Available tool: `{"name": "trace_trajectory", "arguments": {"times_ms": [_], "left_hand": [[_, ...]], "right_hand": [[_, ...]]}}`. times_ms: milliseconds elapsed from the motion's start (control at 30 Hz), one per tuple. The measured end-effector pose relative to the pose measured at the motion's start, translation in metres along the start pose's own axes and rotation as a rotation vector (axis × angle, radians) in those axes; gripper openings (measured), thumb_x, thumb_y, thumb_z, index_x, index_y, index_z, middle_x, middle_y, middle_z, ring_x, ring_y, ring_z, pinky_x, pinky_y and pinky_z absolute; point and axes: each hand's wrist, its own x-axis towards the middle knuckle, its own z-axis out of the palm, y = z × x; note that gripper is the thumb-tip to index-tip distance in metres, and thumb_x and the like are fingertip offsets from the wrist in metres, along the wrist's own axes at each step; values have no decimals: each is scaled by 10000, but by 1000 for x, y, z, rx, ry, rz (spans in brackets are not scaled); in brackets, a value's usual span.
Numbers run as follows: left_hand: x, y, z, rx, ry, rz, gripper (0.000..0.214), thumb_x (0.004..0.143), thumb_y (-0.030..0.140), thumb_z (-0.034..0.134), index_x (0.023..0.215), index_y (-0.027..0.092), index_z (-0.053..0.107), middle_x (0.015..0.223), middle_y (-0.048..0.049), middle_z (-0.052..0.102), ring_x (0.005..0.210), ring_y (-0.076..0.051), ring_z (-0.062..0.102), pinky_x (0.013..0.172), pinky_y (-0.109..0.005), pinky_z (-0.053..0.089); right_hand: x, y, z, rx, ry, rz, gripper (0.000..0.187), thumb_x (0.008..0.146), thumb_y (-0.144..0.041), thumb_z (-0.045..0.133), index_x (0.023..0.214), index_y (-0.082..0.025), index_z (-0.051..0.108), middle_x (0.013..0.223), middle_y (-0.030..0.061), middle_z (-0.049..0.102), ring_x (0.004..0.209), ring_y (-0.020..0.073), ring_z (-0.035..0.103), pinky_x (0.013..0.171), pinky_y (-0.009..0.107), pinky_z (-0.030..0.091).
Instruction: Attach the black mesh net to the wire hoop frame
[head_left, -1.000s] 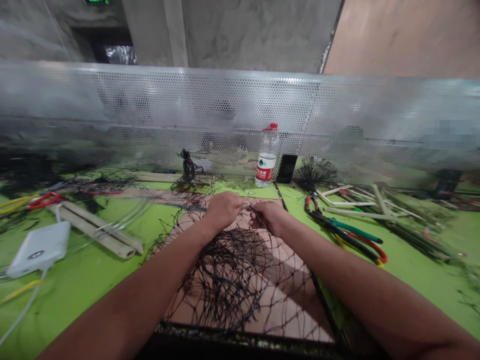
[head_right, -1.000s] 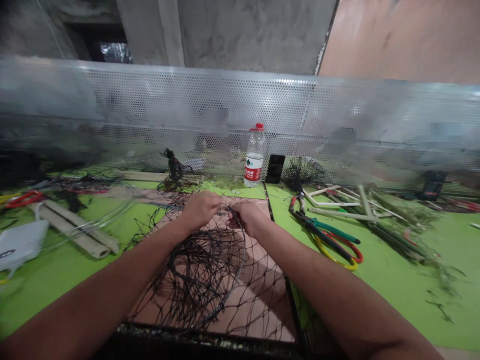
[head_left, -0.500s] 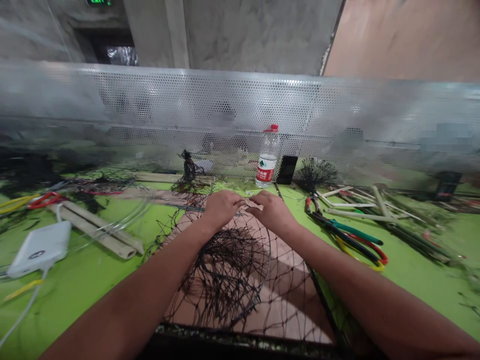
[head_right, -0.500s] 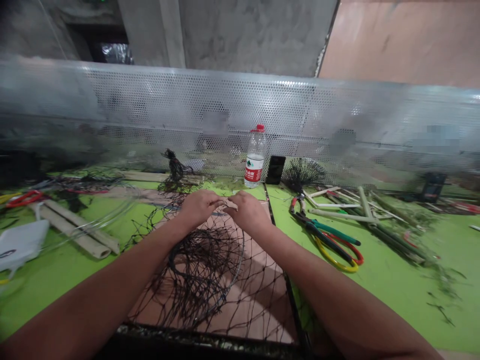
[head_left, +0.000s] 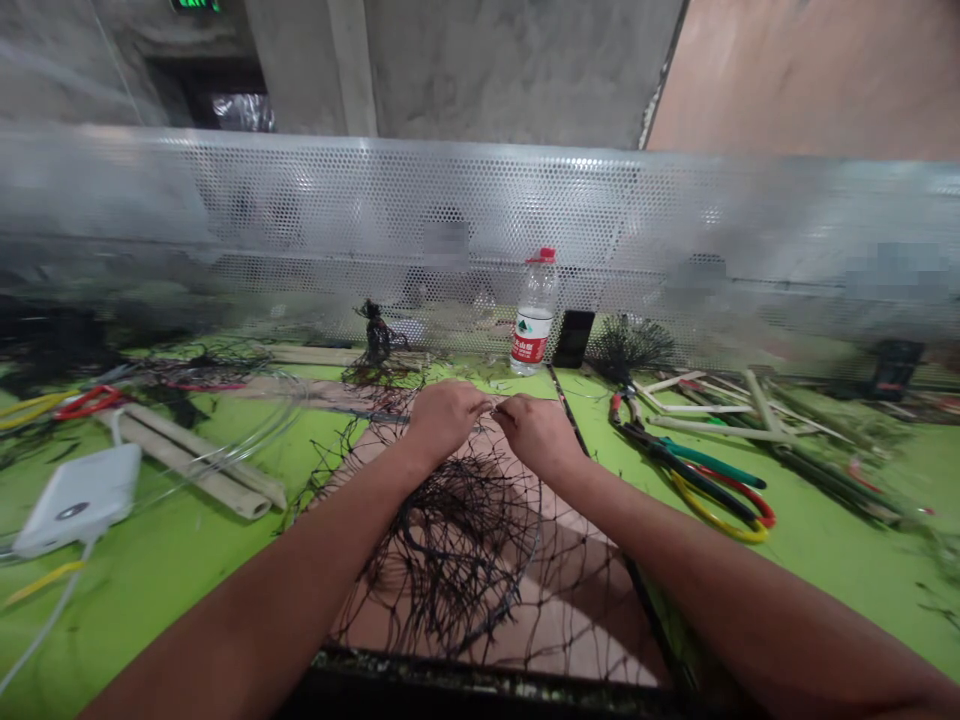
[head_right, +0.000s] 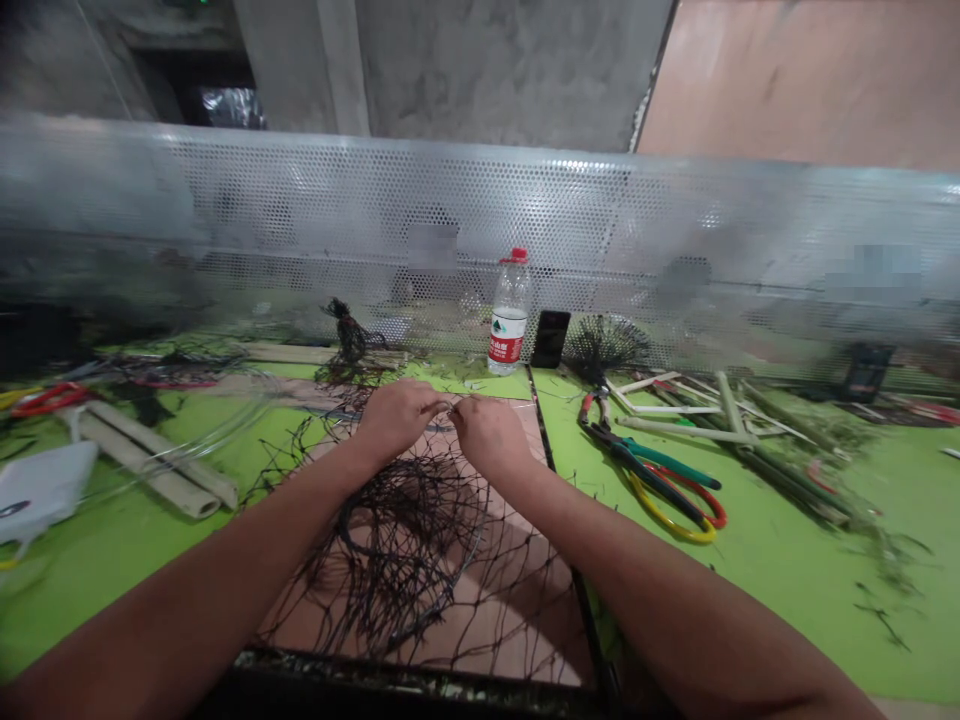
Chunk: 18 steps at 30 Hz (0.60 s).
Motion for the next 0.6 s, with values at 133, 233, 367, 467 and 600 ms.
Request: {"name": "trace_trajectory", "arguments": {"times_ms": [133,233,367,467,600], "left_hand": [[0,2,-2,5,-16,11,252,852,356,469,837,223,683,748,-30,637,758,-169,529,645,-262,355],[1,1,-3,-24,-13,12,268,857,368,459,866,222,684,782,-30,648,780,-165,534,661,-260,358],[2,-1,-2,-54,-10,7,290,864,385,445,893,227,686,800,-27,657,789,-162,539,667,-257,361],[2,-3,-2,-67,-4,-1,289,866,384,443,902,232,686,805,-28,659,797,-162,543,673,-256,364],[1,-5,-1,-78,-10,-17,297,864,400,441,923,242,685,798,-30,659,796,-162,544,656,-252,364]], "right_hand": [[5,4,5,511,-125,195,180,799,-254,510,647,-164,544,654,41,579,659,152,522,635,272,370],[7,7,8,1175,-314,402,119,763,-242,534,684,-155,517,615,8,531,608,137,535,632,285,419],[7,9,8,1582,-422,535,127,728,-251,569,792,-151,525,583,-13,494,566,139,533,630,321,446],[8,12,5,1366,-369,401,142,756,-290,538,754,-149,538,607,-3,510,584,127,510,620,290,420],[9,16,-1,655,-188,62,64,668,-171,591,667,-163,527,624,-30,497,608,103,444,586,229,342]]}}
